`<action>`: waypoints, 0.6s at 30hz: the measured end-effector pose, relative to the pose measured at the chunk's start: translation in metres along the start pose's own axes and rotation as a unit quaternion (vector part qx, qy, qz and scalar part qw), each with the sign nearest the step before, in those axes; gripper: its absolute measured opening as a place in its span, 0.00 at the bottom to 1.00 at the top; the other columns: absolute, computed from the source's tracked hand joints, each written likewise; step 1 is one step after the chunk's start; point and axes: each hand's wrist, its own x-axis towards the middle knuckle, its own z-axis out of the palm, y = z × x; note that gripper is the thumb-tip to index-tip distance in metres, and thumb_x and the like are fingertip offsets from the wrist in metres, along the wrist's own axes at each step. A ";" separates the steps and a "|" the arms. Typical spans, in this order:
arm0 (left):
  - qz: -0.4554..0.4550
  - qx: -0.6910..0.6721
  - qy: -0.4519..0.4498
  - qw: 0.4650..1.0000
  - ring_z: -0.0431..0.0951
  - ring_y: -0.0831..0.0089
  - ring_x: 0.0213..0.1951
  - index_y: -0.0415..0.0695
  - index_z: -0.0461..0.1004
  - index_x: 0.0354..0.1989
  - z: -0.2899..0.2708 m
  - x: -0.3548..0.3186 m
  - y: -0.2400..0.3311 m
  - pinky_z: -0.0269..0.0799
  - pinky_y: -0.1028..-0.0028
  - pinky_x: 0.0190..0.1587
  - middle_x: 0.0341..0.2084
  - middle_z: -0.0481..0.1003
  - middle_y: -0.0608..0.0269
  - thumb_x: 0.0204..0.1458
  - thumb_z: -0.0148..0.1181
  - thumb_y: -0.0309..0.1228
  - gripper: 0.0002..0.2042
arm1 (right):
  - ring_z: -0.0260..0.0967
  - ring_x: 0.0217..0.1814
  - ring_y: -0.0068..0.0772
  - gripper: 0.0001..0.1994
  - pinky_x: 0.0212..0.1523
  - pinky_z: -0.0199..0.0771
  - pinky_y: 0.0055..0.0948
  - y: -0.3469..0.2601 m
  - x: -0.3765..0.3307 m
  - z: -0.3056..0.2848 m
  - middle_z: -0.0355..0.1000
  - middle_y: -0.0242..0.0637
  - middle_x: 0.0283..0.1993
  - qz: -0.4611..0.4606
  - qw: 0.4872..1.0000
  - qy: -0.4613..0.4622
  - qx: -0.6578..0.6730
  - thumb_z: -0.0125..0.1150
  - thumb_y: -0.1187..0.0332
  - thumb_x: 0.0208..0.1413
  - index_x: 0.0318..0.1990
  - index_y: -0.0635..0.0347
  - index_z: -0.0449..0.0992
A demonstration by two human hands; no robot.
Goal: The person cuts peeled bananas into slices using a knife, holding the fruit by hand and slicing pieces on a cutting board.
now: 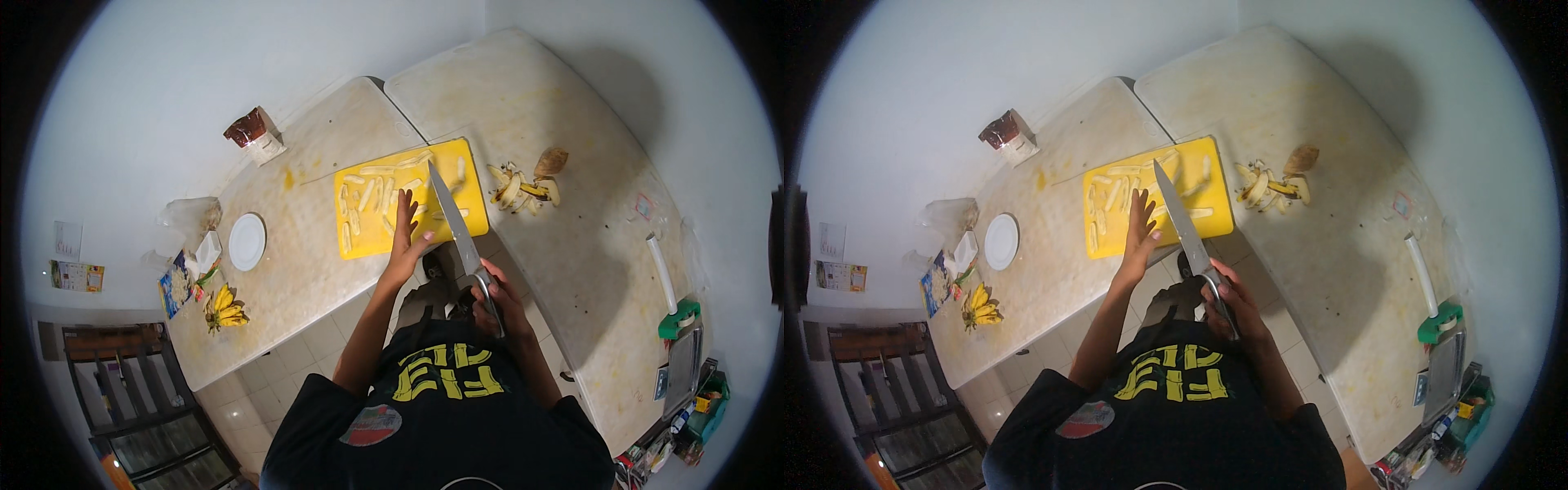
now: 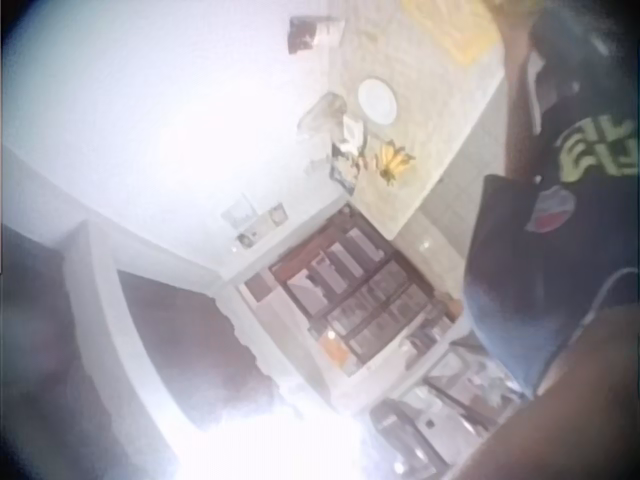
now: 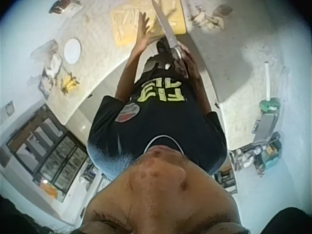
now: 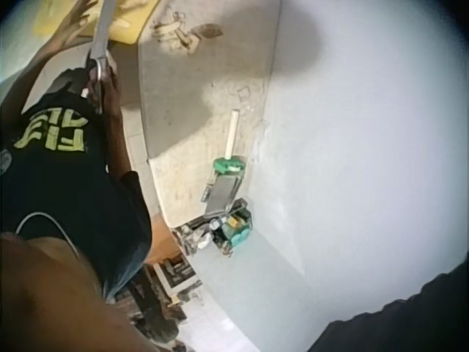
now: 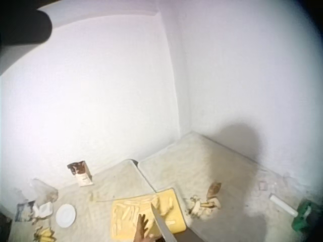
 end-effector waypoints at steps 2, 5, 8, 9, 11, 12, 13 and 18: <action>-0.006 -0.111 0.011 0.994 0.48 0.46 0.79 0.54 0.33 0.83 0.004 0.001 0.010 0.45 0.49 0.76 0.82 0.38 0.48 0.62 0.57 0.50 0.48 | 0.60 0.19 0.19 0.31 0.17 0.63 0.22 0.001 0.007 -0.009 0.67 0.38 0.41 -0.011 0.997 0.009 -0.072 0.54 0.63 0.72 0.79 0.53 0.53; -0.007 -0.194 0.003 0.981 0.51 0.49 0.78 0.52 0.34 0.83 0.017 -0.002 0.031 0.51 0.48 0.74 0.81 0.42 0.48 0.63 0.49 0.63 0.48 | 0.62 0.20 0.20 0.31 0.20 0.65 0.23 0.004 0.014 -0.015 0.68 0.37 0.41 -0.045 0.975 0.036 -0.215 0.54 0.63 0.72 0.79 0.54 0.52; -0.058 -0.374 0.002 0.926 0.56 0.50 0.75 0.54 0.38 0.83 0.024 -0.003 0.051 0.53 0.48 0.73 0.79 0.49 0.50 0.62 0.43 0.69 0.48 | 0.65 0.23 0.19 0.29 0.25 0.69 0.20 0.005 0.023 -0.020 0.70 0.36 0.41 -0.124 0.904 0.061 -0.405 0.55 0.66 0.71 0.76 0.59 0.58; -0.087 -0.466 -0.004 0.880 0.57 0.50 0.74 0.54 0.39 0.82 0.024 -0.003 0.055 0.54 0.48 0.73 0.78 0.51 0.50 0.62 0.40 0.70 0.48 | 0.68 0.27 0.20 0.27 0.29 0.70 0.22 0.003 0.024 -0.019 0.72 0.36 0.42 -0.136 0.877 0.070 -0.456 0.56 0.67 0.71 0.75 0.61 0.61; -0.095 -0.457 0.007 0.884 0.58 0.50 0.74 0.55 0.42 0.82 0.025 -0.003 0.058 0.55 0.47 0.73 0.77 0.53 0.50 0.62 0.37 0.71 0.46 | 0.74 0.34 0.23 0.24 0.37 0.74 0.24 -0.003 0.026 -0.013 0.76 0.37 0.45 -0.158 0.813 0.094 -0.553 0.57 0.69 0.70 0.71 0.64 0.67; -0.096 -0.472 0.003 0.876 0.59 0.49 0.74 0.54 0.43 0.82 0.025 -0.003 0.060 0.55 0.47 0.72 0.77 0.53 0.50 0.62 0.37 0.72 0.46 | 0.77 0.40 0.30 0.24 0.42 0.76 0.29 -0.004 0.030 -0.014 0.78 0.41 0.47 -0.228 0.767 0.084 -0.594 0.57 0.70 0.69 0.70 0.64 0.68; -0.096 -0.486 -0.001 0.868 0.59 0.48 0.73 0.54 0.43 0.81 0.025 -0.003 0.061 0.55 0.47 0.72 0.78 0.52 0.50 0.62 0.36 0.72 0.47 | 0.79 0.45 0.36 0.23 0.47 0.77 0.34 -0.004 0.031 -0.015 0.79 0.44 0.50 -0.296 0.713 0.072 -0.631 0.58 0.70 0.69 0.69 0.64 0.69; -0.088 -0.481 0.015 0.872 0.59 0.43 0.74 0.57 0.44 0.81 0.021 -0.005 0.063 0.55 0.48 0.71 0.78 0.51 0.51 0.61 0.35 0.74 0.46 | 0.77 0.61 0.49 0.22 0.60 0.74 0.37 -0.012 0.025 -0.005 0.77 0.53 0.60 -0.159 0.741 0.082 -0.647 0.59 0.72 0.67 0.68 0.64 0.71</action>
